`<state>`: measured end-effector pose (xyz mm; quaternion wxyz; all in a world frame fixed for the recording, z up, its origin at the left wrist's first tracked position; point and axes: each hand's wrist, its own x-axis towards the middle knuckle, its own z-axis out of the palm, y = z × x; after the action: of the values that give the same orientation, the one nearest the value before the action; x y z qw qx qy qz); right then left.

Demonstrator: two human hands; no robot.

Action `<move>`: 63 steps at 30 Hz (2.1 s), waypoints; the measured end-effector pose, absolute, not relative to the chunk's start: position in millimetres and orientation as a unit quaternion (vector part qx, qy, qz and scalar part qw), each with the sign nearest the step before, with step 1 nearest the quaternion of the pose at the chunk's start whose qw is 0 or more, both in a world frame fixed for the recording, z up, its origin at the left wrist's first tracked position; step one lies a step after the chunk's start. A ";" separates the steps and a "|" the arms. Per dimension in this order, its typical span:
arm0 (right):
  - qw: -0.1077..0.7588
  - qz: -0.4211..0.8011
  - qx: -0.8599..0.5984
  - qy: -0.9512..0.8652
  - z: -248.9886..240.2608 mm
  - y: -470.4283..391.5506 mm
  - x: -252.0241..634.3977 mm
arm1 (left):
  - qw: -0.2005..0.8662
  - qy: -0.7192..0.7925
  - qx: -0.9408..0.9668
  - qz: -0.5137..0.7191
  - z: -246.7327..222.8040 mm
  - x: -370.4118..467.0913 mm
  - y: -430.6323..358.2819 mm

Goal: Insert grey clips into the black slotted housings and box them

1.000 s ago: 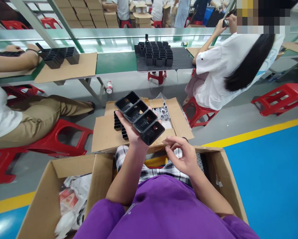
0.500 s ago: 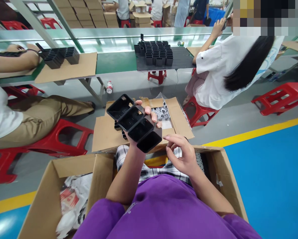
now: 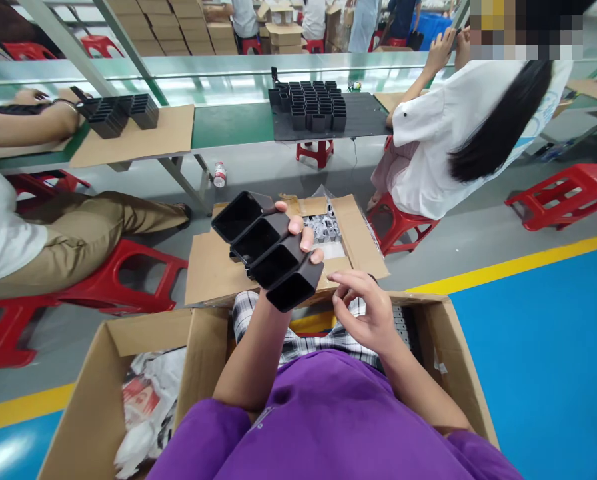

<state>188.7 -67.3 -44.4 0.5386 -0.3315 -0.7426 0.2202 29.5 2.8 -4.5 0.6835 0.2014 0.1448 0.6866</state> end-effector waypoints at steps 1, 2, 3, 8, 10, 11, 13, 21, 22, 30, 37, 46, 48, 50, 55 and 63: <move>0.540 0.220 -0.332 -0.741 -44.1 -67.4 188.8 | 0.686 0.143 0.207 0.683 -2.4 30.5 1.5; 0.542 0.220 -0.333 -0.740 -43.6 -67.4 188.8 | 0.685 0.144 0.211 0.682 0.0 31.7 0.1; 0.544 0.220 -0.332 -0.738 -43.1 -67.4 188.8 | 0.682 0.150 0.214 0.683 2.7 33.1 -1.4; 0.555 0.219 -0.335 -0.729 -42.0 -66.9 188.6 | 0.674 0.199 0.198 0.683 11.5 39.5 -6.3; 0.559 0.226 -0.338 -0.723 -43.1 -67.0 188.7 | 0.677 0.204 0.190 0.681 10.9 40.2 -5.9; 0.561 0.228 -0.338 -0.720 -43.9 -67.1 188.8 | 0.679 0.205 0.187 0.680 9.9 40.2 -5.3; 0.564 0.233 -0.339 -0.716 -45.4 -67.2 188.8 | 0.683 0.202 0.186 0.677 7.2 39.8 -3.9; 0.555 0.233 -0.350 -0.718 -48.2 -66.4 189.4 | 0.686 0.206 0.198 0.669 3.9 39.7 -0.6; 0.553 0.233 -0.353 -0.718 -48.8 -66.3 189.6 | 0.686 0.208 0.196 0.669 4.9 40.0 -0.6; 0.552 0.240 -0.359 -0.713 -50.1 -65.3 191.9 | 0.687 0.235 0.157 0.670 9.9 43.2 -1.8; 0.547 0.232 -0.362 -0.718 -50.6 -64.4 192.5 | 0.698 0.239 0.154 0.657 7.5 42.6 -2.6; 0.577 0.199 -0.359 -0.706 -37.2 -55.8 199.0 | 0.712 0.271 0.131 0.635 -1.4 40.9 -3.9; 0.581 0.191 -0.350 -0.709 -32.2 -53.2 199.3 | 0.715 0.285 0.126 0.626 -3.2 42.0 -4.9; 0.582 0.186 -0.338 -0.716 -29.1 -51.1 198.6 | 0.717 0.296 0.123 0.618 -3.0 43.3 -5.9; 0.572 0.175 -0.326 -0.732 -28.0 -48.9 194.8 | 0.721 0.298 0.122 0.614 1.2 44.7 -7.6; 0.541 0.151 -0.340 -0.754 -28.7 -49.2 193.2 | 0.711 0.303 0.105 0.625 -0.4 44.3 -6.7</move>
<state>193.2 -49.2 -28.7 0.5405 -0.3402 -0.7545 0.1512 44.3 -6.7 -0.4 0.7115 0.1053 0.3028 0.6253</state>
